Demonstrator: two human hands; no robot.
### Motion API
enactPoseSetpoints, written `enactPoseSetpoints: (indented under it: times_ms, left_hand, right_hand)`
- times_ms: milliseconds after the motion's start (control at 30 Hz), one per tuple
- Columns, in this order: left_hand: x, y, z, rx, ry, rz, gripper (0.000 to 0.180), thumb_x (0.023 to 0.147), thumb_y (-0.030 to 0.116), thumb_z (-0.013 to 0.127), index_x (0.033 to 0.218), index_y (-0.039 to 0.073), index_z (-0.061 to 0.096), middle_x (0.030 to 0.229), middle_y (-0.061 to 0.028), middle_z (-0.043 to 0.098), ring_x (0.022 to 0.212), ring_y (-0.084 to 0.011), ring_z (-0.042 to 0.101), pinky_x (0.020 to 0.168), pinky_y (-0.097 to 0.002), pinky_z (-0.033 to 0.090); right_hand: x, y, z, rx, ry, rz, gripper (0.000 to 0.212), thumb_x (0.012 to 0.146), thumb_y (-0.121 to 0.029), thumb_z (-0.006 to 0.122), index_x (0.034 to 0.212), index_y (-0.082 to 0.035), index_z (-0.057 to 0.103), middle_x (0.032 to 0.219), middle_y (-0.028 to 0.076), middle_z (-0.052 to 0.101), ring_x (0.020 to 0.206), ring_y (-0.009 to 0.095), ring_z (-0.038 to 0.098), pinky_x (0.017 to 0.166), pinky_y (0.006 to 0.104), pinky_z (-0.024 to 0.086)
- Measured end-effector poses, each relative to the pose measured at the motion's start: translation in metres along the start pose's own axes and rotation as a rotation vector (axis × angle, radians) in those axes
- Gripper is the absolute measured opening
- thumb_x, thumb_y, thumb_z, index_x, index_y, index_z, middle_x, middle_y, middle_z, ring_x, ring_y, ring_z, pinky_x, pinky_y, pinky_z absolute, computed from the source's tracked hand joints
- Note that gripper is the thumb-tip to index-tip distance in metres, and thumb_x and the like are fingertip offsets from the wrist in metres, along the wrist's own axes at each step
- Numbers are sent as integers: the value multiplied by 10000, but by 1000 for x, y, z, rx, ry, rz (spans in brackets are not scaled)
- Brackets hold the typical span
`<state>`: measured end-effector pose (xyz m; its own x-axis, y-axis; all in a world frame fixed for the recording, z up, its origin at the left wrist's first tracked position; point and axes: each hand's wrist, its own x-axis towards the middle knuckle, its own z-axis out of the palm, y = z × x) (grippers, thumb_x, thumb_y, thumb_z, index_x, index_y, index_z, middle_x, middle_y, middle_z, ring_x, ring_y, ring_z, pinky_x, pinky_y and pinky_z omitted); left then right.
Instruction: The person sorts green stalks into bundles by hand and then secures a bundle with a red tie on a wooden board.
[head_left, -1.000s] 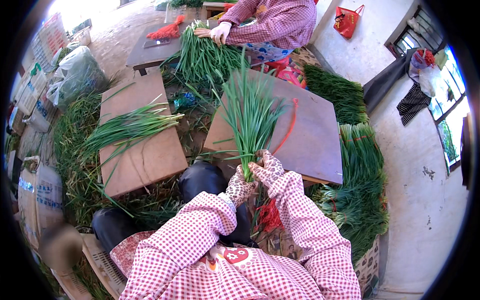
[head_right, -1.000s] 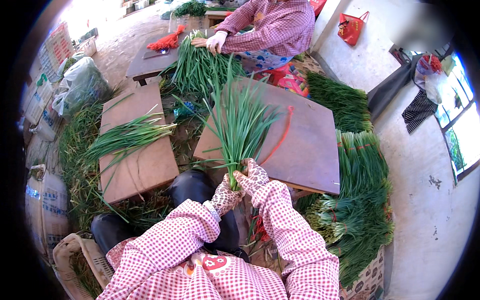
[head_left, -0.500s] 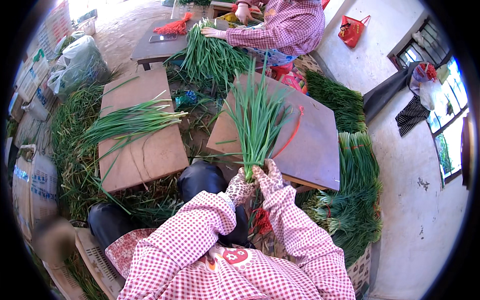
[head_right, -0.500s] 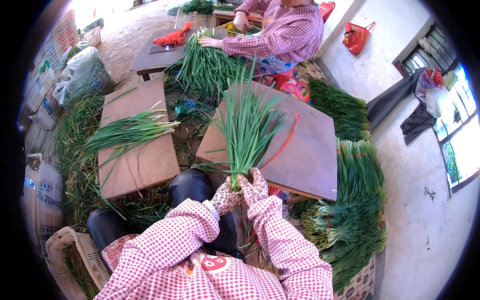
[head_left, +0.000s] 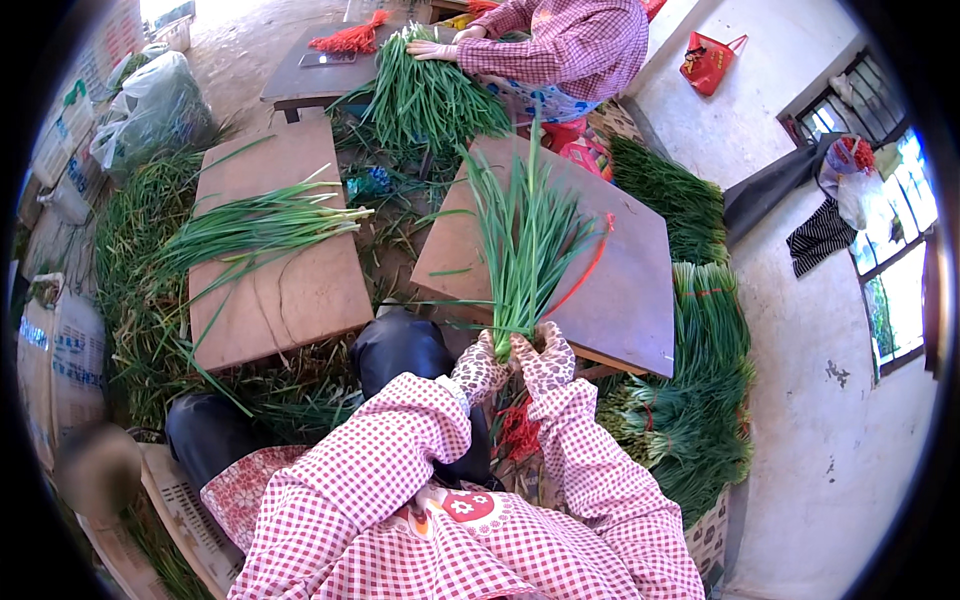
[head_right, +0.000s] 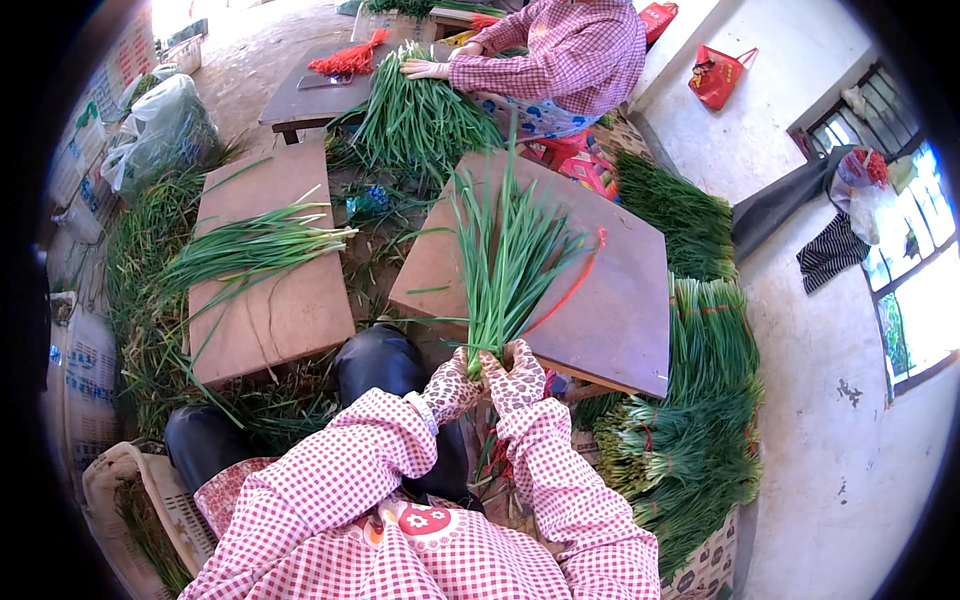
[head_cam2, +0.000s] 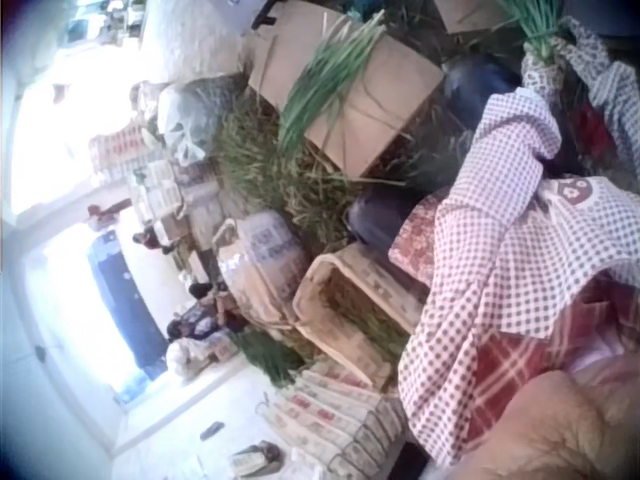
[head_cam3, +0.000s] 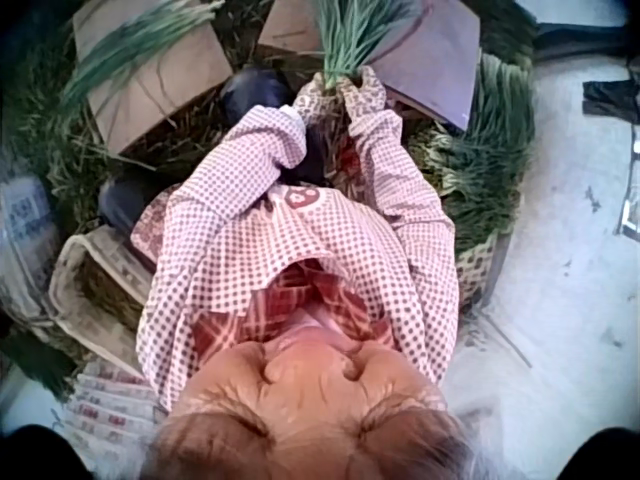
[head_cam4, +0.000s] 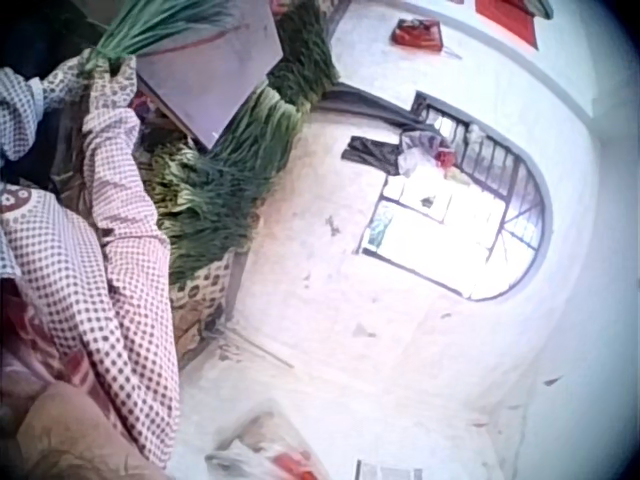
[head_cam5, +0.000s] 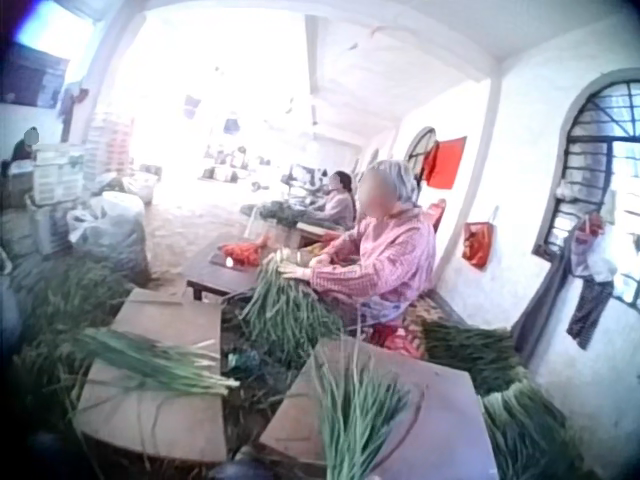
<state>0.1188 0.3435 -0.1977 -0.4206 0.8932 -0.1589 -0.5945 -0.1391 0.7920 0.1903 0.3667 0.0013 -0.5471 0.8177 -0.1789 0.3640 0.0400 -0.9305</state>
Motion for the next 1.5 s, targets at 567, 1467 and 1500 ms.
enactPoseSetpoints:
  times_ms: [567, 1467, 1500]
  left_hand:
    - [-40, 112, 54, -59, -78, -369, 274, 794, 57, 629, 1024, 63, 481, 814, -45, 574, 600, -126, 543, 481, -266, 467]
    - [-85, 158, 58, 627, -596, -489, 479, 745, 163, 727, 1165, 54, 524, 1052, -105, 607, 995, -157, 550, 854, -296, 446]
    - [-87, 156, 46, 421, -666, -474, 535, 736, 140, 731, 1201, 47, 483, 1116, -109, 571, 1032, -159, 528, 878, -306, 433]
  right_hand:
    - [8, -286, 38, -102, -570, -798, 148, 865, -165, 556, 884, -28, 504, 762, 65, 489, 672, 139, 513, 557, 260, 438]
    - [27, -7, -9, 514, -436, 276, 280, 666, -9, 730, 907, 54, 602, 740, 123, 624, 620, 222, 616, 588, 332, 513]
    - [21, -27, -12, 525, -475, 283, 237, 685, -23, 707, 880, 54, 596, 695, 114, 605, 605, 221, 607, 598, 340, 511]
